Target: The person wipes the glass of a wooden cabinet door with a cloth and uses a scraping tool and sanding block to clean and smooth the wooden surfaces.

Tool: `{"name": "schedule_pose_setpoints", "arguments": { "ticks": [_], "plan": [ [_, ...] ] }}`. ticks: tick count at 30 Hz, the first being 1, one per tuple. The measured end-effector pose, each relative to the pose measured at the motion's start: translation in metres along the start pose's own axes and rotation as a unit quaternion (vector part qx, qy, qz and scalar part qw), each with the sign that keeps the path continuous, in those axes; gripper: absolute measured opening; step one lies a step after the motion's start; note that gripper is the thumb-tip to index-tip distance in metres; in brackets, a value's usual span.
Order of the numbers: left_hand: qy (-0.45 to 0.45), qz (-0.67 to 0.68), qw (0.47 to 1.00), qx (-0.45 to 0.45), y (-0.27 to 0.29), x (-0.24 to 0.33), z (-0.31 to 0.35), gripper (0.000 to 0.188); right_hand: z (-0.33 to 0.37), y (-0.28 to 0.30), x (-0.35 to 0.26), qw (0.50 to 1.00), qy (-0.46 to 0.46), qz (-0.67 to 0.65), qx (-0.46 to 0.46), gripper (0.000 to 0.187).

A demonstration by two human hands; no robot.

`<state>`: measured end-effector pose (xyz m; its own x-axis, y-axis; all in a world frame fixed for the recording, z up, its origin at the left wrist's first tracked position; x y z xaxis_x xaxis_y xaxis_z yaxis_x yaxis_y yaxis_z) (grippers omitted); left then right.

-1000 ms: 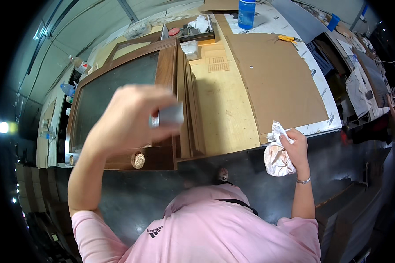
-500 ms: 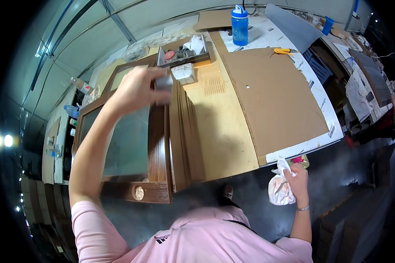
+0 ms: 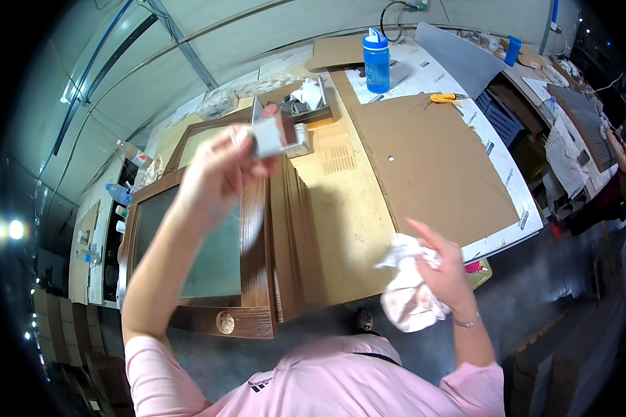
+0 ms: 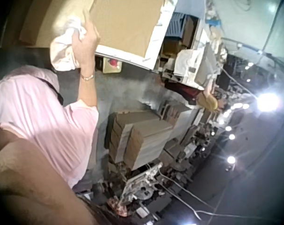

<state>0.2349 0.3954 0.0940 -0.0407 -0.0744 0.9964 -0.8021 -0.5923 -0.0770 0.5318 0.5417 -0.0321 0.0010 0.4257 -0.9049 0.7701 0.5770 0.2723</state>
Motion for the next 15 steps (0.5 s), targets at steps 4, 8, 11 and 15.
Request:
{"name": "schedule_pose_setpoints", "arguments": {
  "ticks": [4, 8, 11, 15],
  "plan": [
    [0.049, 0.138, 0.988, 0.036, -0.055, -0.013, 0.074, 0.036, -0.03, -0.082, -0.088, 0.961, 0.004, -0.232, -0.153, 0.081],
    [0.095, 0.166, 0.981, 0.024, -0.054, -0.015, 0.116, 0.043, -0.037, -0.127, -0.138, 0.933, 0.135, -0.297, -0.153, 0.075],
    [0.086, 0.135, 0.986, 0.037, -0.038, -0.013, 0.131, 0.054, -0.038, -0.142, -0.151, 0.914, 0.139, -0.338, -0.177, 0.072],
    [-0.035, -0.026, 0.999, -0.002, -0.034, -0.004, 0.147, 0.074, -0.051, -0.139, -0.161, 0.927, 0.134, -0.336, -0.104, 0.053]
  ]
}}
Point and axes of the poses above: each hand's wrist, its own z-axis away from the middle knuckle, its own y-axis out of the back of the hand, x = y × z, the point moved 7 cm from there along -z, towards the middle knuckle, and after that the axes turned 11 degrees about x, right-handed, at the moved point
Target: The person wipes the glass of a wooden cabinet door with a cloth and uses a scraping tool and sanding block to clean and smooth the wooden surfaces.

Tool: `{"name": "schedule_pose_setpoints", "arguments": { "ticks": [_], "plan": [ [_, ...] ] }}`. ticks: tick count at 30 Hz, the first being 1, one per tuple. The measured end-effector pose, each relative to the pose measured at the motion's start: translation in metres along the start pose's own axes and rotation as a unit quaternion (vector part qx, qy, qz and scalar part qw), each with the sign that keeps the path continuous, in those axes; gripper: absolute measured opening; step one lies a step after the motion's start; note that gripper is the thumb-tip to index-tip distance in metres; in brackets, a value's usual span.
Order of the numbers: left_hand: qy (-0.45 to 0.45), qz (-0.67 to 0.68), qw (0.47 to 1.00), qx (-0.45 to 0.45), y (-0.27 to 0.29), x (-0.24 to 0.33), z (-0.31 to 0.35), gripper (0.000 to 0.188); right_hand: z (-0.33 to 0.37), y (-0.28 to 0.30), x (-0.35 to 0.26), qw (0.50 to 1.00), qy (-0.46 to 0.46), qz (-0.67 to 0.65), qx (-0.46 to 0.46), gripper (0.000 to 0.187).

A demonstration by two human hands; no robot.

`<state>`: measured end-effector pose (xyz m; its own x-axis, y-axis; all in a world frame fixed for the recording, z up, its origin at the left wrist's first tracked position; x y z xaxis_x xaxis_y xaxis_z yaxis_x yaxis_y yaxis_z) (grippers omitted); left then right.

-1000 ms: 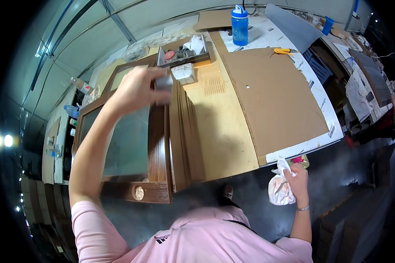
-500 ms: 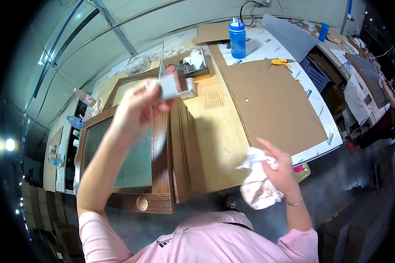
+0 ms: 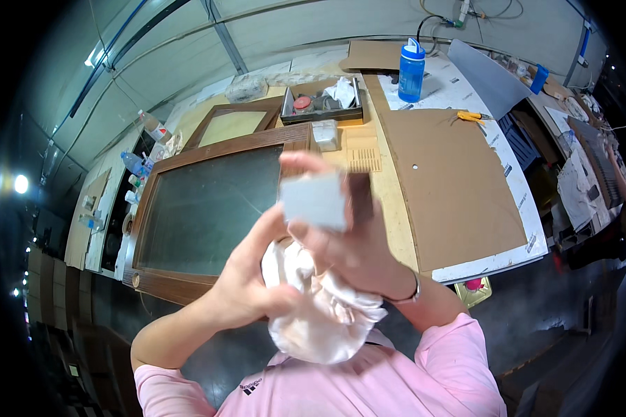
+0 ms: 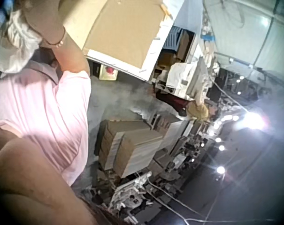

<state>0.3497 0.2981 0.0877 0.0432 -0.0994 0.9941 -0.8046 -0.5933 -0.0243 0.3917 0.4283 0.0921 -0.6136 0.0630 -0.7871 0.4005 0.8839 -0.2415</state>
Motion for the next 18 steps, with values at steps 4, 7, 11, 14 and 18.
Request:
{"name": "schedule_pose_setpoints", "arguments": {
  "ticks": [4, 7, 11, 14, 18],
  "plan": [
    [-0.119, -0.284, 0.95, -0.053, 0.036, 0.026, 0.004, 0.056, -0.015, 0.014, 0.022, 0.982, -0.053, -0.179, 0.037, 0.042],
    [-0.259, -0.197, 0.924, 0.2, 0.11, 0.085, 0.003, 0.047, 0.018, 0.001, 0.017, 0.993, -0.023, -0.1, -0.055, 0.045],
    [-0.31, -0.327, 0.875, 0.177, 0.124, 0.08, -0.029, 0.039, 0.057, -0.024, 0.018, 0.98, 0.08, 0.093, -0.157, 0.043],
    [-0.32, -0.55, 0.772, -0.008, 0.056, 0.029, -0.051, 0.053, 0.06, -0.026, 0.017, 0.968, 0.138, 0.155, -0.142, 0.047],
    [-0.316, -0.601, 0.725, -0.122, 0.026, -0.013, -0.091, 0.057, 0.054, -0.025, 0.017, 0.96, 0.109, 0.199, -0.166, 0.049]
  ]
}}
Point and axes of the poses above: each hand's wrist, its own z-axis away from the middle knuckle, its own y-axis out of the back of the hand, x = y × z, the point moved 7 cm from there along -z, towards the middle knuckle, and after that the axes turned 11 degrees about x, right-handed, at the moved point
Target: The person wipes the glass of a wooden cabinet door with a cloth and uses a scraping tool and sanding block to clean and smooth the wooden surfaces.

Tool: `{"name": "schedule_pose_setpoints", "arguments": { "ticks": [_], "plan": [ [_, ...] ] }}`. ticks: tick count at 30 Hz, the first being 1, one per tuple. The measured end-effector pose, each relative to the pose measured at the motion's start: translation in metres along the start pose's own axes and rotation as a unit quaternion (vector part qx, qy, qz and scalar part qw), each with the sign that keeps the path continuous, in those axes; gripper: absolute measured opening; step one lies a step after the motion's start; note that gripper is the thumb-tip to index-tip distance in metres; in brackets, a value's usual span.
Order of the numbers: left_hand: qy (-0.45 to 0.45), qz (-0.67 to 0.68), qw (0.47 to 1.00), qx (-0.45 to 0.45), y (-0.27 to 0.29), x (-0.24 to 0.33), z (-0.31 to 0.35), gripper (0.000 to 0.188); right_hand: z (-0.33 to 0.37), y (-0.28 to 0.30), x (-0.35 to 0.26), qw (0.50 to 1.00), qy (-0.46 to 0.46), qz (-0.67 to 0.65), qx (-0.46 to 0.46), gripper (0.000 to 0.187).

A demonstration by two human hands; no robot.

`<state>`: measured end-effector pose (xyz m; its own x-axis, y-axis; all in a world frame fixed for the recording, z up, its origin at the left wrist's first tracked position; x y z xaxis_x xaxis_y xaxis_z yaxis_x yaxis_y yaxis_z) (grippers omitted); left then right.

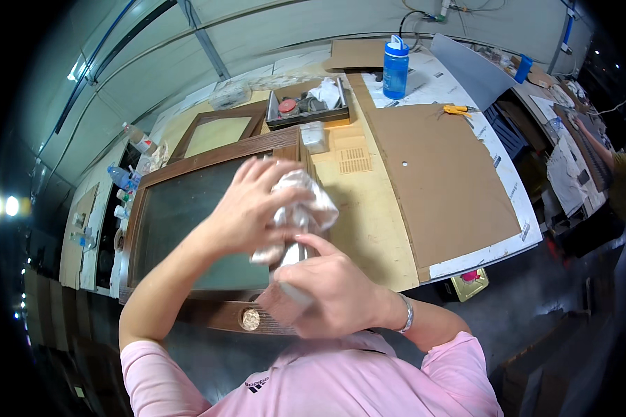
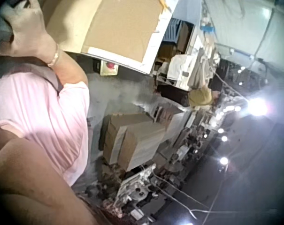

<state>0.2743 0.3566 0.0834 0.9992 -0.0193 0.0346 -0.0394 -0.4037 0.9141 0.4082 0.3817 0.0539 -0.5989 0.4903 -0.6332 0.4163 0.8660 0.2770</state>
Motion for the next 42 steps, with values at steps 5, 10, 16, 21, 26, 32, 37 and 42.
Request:
{"name": "schedule_pose_setpoints", "arguments": {
  "ticks": [5, 10, 16, 21, 26, 32, 37, 42],
  "plan": [
    [0.079, -0.034, 0.994, 0.072, -0.037, -0.116, -0.046, 0.039, -0.001, -0.013, -0.007, 0.998, -0.028, 0.028, -0.043, 0.052],
    [0.026, -0.022, 0.996, 0.088, -0.036, -0.093, -0.046, 0.033, -0.002, -0.008, 0.001, 0.997, -0.04, 0.06, -0.036, 0.049],
    [-0.019, 0.142, 0.989, -0.041, 0.022, 0.019, 0.027, 0.036, -0.002, -0.005, 0.003, 0.998, -0.031, 0.046, 0.004, 0.049],
    [0.123, 0.113, 0.986, 0.004, 0.084, -0.01, 0.076, 0.039, -0.001, -0.005, -0.001, 0.998, -0.048, 0.025, -0.04, 0.049],
    [0.031, 0.102, 0.993, 0.056, 0.082, 0.058, 0.069, 0.042, -0.012, 0.025, 0.036, 0.976, -0.161, -0.132, 0.062, 0.045],
    [0.088, -0.037, 0.994, 0.053, 0.082, 0.044, 0.121, 0.028, -0.034, 0.026, 0.061, 0.994, -0.071, 0.084, -0.027, 0.033],
    [-0.028, 0.05, 0.997, 0.057, 0.062, 0.125, 0.102, 0.016, -0.038, 0.018, 0.064, 0.99, -0.14, 0.004, -0.013, 0.031],
    [-0.046, 0.032, 0.992, 0.112, 0.044, 0.122, 0.114, 0.02, -0.044, 0.018, 0.05, 0.988, -0.064, 0.133, -0.033, 0.026]
  ]
}}
Point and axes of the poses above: each hand's wrist, its own z-axis away from the middle knuckle, its own y-axis out of the back of the hand, x = y × z, the point moved 7 cm from there along -z, towards the middle knuckle, and after that the axes turned 11 degrees about x, right-handed, at the moved point
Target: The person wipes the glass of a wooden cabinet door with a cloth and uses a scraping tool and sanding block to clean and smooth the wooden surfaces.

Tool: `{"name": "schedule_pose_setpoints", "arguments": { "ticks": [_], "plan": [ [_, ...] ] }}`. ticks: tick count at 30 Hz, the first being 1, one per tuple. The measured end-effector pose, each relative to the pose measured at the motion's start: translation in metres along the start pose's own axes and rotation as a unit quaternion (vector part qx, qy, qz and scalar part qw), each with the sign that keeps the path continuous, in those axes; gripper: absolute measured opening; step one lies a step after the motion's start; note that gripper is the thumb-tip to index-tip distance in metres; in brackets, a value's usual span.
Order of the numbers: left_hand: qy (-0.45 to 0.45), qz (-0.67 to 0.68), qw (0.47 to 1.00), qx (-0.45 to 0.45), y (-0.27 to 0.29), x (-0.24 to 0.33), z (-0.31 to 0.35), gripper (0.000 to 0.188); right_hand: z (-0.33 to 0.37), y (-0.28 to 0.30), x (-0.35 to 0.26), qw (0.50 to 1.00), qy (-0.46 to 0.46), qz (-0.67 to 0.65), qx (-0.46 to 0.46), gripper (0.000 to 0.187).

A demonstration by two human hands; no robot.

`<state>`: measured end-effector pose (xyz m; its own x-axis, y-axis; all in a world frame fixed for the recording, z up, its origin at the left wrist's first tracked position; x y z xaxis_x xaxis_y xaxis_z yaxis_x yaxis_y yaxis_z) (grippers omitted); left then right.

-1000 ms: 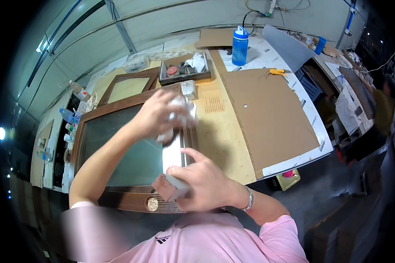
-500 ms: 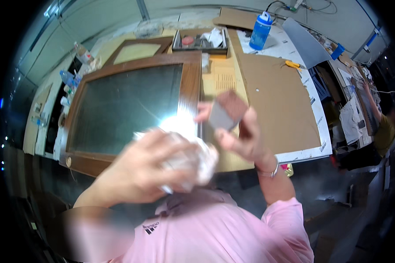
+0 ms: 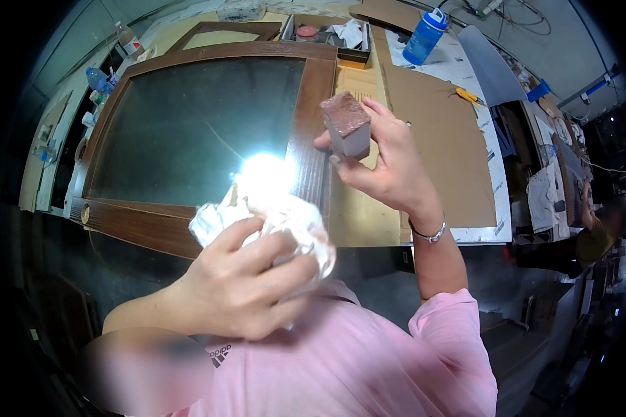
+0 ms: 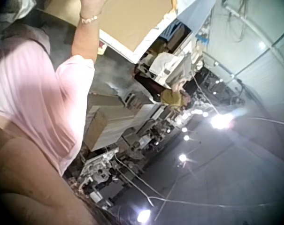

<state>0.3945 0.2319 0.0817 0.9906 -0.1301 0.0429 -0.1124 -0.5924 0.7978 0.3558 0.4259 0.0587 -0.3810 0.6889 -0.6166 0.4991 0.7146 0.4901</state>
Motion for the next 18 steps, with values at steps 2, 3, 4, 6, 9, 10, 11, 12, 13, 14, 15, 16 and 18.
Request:
{"name": "schedule_pose_setpoints", "arguments": {
  "ticks": [2, 3, 4, 6, 9, 10, 11, 12, 13, 14, 15, 16, 18],
  "plan": [
    [-0.012, -0.015, 1.0, 0.018, 0.005, 0.01, 0.008, 0.019, 0.001, -0.003, -0.002, 1.0, -0.003, 0.016, -0.007, 0.024],
    [-0.005, -0.012, 1.0, 0.013, 0.005, 0.011, 0.009, 0.018, -0.001, -0.003, -0.002, 1.0, 0.0, 0.015, -0.004, 0.023],
    [0.002, -0.009, 1.0, 0.009, 0.005, 0.012, 0.009, 0.018, -0.002, -0.003, -0.002, 1.0, 0.003, 0.012, -0.002, 0.022],
    [0.02, -0.009, 1.0, 0.001, 0.006, 0.016, 0.01, 0.017, -0.002, -0.003, -0.003, 1.0, -0.015, -0.009, 0.005, 0.022],
    [0.026, -0.059, 0.996, -0.062, 0.041, 0.015, 0.023, 0.016, 0.001, -0.001, -0.004, 1.0, -0.01, 0.004, 0.013, 0.021],
    [0.049, -0.072, 0.994, -0.071, 0.051, 0.008, 0.03, 0.016, 0.005, -0.002, -0.004, 1.0, -0.009, 0.017, 0.018, 0.021],
    [0.068, -0.098, 0.992, -0.039, 0.062, -0.003, 0.029, 0.017, 0.006, -0.001, -0.002, 1.0, -0.01, 0.014, 0.025, 0.021],
    [0.094, -0.131, 0.987, -0.005, 0.073, -0.01, 0.029, 0.018, 0.003, -0.004, -0.003, 1.0, -0.005, 0.006, 0.025, 0.022],
    [0.09, -0.164, 0.982, 0.032, 0.082, -0.014, 0.022, 0.02, 0.002, -0.006, -0.005, 1.0, 0.0, -0.001, 0.026, 0.025],
    [0.07, -0.172, 0.979, 0.079, 0.082, -0.017, 0.016, 0.023, 0.005, -0.006, -0.001, 0.998, -0.044, -0.039, 0.029, 0.026],
    [0.073, -0.164, 0.979, 0.091, 0.076, -0.023, 0.013, 0.027, 0.005, -0.006, 0.0, 0.993, -0.081, -0.081, 0.028, 0.027],
    [0.078, -0.158, 0.979, 0.104, 0.07, -0.03, 0.011, 0.03, 0.003, -0.008, -0.001, 0.985, -0.116, -0.122, 0.024, 0.028],
    [0.12, -0.109, 0.987, 0.003, 0.046, -0.04, -0.009, 0.043, 0.002, -0.009, -0.019, 0.951, -0.149, -0.269, 0.015, 0.042]
  ]
}}
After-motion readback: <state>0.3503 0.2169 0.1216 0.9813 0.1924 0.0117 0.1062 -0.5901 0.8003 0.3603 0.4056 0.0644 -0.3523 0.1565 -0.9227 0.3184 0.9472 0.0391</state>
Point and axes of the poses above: each hand's wrist, its own z-axis away from the middle knuckle, its own y-axis out of the back of the hand, x = y × z, the point moved 7 cm from there along -z, towards the middle knuckle, and after that the axes turned 11 degrees about x, right-handed, at the moved point
